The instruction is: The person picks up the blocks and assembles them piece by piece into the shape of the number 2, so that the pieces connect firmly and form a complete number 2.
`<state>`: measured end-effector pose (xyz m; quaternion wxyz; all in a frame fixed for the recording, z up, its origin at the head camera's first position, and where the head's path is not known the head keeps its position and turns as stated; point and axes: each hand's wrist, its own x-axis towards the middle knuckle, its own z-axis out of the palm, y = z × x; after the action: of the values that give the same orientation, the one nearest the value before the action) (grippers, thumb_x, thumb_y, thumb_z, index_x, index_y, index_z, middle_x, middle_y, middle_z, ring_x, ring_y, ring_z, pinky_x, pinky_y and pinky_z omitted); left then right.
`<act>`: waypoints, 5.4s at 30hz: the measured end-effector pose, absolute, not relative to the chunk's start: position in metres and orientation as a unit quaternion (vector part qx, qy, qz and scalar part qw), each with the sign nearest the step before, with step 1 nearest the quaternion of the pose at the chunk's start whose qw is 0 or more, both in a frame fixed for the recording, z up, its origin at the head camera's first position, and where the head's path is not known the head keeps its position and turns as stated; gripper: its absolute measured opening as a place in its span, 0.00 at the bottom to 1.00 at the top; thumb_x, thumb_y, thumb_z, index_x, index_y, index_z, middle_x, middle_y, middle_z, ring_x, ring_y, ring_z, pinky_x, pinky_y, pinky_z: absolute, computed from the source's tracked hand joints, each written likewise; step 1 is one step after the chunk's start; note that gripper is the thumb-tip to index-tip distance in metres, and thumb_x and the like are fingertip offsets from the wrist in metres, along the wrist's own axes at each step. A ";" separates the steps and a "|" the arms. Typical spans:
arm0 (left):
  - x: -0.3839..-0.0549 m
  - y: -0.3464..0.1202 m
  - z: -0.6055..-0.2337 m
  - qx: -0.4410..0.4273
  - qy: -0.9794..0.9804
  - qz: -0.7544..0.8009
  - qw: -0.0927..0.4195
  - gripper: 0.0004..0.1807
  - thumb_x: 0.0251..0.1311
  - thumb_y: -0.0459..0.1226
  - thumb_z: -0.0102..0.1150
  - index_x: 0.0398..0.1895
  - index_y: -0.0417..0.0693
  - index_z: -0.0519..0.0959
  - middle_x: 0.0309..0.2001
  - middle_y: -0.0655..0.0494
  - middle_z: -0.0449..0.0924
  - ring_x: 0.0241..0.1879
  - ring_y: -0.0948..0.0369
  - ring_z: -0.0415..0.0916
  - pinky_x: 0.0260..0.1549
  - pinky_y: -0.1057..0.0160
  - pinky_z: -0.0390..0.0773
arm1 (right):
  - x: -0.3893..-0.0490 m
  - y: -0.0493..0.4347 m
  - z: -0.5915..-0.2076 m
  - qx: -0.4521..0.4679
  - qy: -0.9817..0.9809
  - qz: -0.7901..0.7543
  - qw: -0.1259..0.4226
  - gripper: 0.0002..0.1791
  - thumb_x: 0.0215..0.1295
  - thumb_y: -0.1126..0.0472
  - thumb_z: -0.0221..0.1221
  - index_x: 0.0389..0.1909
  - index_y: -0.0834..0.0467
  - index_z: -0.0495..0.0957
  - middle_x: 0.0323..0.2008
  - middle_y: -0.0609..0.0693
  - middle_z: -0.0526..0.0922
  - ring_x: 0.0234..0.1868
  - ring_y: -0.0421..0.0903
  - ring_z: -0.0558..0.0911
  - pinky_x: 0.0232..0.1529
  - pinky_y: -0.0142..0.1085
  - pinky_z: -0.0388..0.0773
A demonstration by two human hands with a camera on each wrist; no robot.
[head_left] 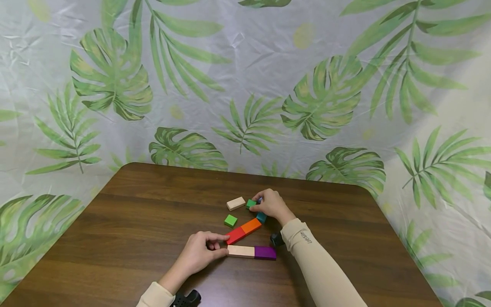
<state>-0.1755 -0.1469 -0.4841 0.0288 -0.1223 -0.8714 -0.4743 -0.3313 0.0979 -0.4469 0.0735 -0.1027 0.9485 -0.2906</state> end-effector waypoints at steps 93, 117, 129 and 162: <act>-0.177 -0.146 -0.487 -0.120 -0.876 -0.467 0.025 0.16 0.54 0.40 0.83 0.47 0.53 0.94 0.24 0.68 0.81 0.24 0.72 0.71 0.27 0.71 0.70 | -0.332 0.145 -0.443 -0.135 0.943 -0.290 0.092 0.19 0.67 0.58 0.74 0.57 0.57 0.89 0.17 0.45 0.67 0.22 0.42 0.65 0.28 0.34 0.64; -0.175 -0.146 -0.485 -0.115 -0.874 -0.472 0.020 0.16 0.54 0.39 0.83 0.47 0.54 0.94 0.24 0.67 0.81 0.24 0.72 0.71 0.27 0.70 0.70 | -0.333 0.173 -0.464 -0.150 0.905 -0.384 0.103 0.21 0.69 0.57 0.72 0.60 0.59 0.86 0.16 0.43 0.63 0.19 0.42 0.61 0.27 0.34 0.62; -0.174 -0.146 -0.484 -0.118 -0.871 -0.476 0.026 0.16 0.53 0.39 0.84 0.47 0.55 0.94 0.24 0.67 0.81 0.25 0.72 0.71 0.28 0.71 0.70 | -0.333 0.169 -0.468 -0.145 0.900 -0.399 0.096 0.18 0.70 0.58 0.71 0.58 0.58 0.86 0.16 0.44 0.64 0.19 0.42 0.62 0.27 0.34 0.62; -0.173 -0.146 -0.482 -0.117 -0.867 -0.483 0.022 0.17 0.53 0.39 0.84 0.47 0.54 0.94 0.24 0.64 0.82 0.25 0.70 0.70 0.27 0.71 0.69 | -0.328 0.167 -0.463 -0.149 0.893 -0.411 0.109 0.19 0.69 0.60 0.72 0.58 0.60 0.86 0.17 0.44 0.65 0.20 0.42 0.63 0.27 0.33 0.62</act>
<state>-0.1730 -0.1461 -0.4816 0.0218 -0.1171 -0.8672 -0.4835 -0.3276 0.1665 -0.4632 0.1091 -0.1486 0.8928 -0.4111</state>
